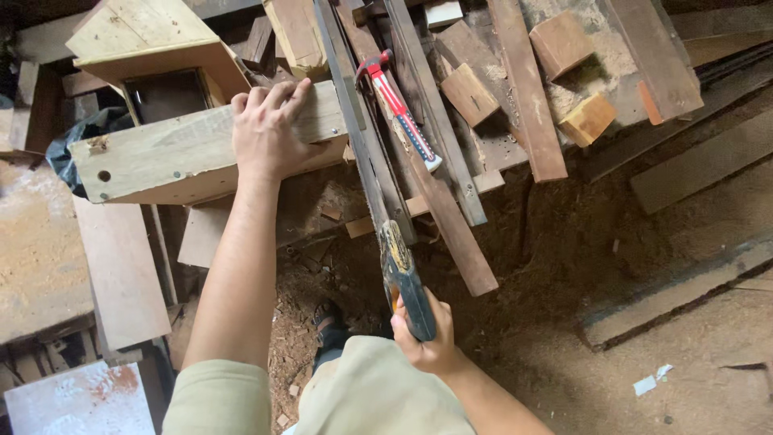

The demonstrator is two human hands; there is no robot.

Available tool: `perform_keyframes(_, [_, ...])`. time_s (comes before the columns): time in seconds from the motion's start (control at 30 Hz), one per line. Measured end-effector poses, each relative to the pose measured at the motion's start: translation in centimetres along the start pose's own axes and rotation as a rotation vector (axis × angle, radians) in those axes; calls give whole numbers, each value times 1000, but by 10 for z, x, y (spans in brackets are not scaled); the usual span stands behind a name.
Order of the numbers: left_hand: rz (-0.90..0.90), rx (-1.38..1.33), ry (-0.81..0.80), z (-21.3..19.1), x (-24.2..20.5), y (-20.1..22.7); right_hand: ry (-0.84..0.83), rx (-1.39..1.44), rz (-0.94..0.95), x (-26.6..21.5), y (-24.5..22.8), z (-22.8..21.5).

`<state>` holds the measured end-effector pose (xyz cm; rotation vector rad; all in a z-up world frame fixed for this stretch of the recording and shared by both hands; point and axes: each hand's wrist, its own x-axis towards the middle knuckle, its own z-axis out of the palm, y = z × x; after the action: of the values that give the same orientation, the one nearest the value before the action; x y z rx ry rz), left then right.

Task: The person hammers nails into a wooden plank to attach it to a wooden box-like structure. They then use a hand saw to cut a protruding section of the attached plank. The person handles the wooden pieces and tools throughout the process.

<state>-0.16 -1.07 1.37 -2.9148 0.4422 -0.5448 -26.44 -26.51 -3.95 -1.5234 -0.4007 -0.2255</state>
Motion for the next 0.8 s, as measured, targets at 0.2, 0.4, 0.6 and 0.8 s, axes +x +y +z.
perform_keyframes(0.2, [27,-31,26,3,-12,-1,21,60,35,30,44,5])
perform_keyframes(0.4, [9,19,11,15,-2,-6,-36,-28,-87,-36,28,10])
perform_keyframes(0.6, [19,-82,7,16,-7,-7,-6,42,21,-7,8,2])
perform_keyframes(0.8, [19,-65,56,15,1,-9,7,-3,61,28,29,-3])
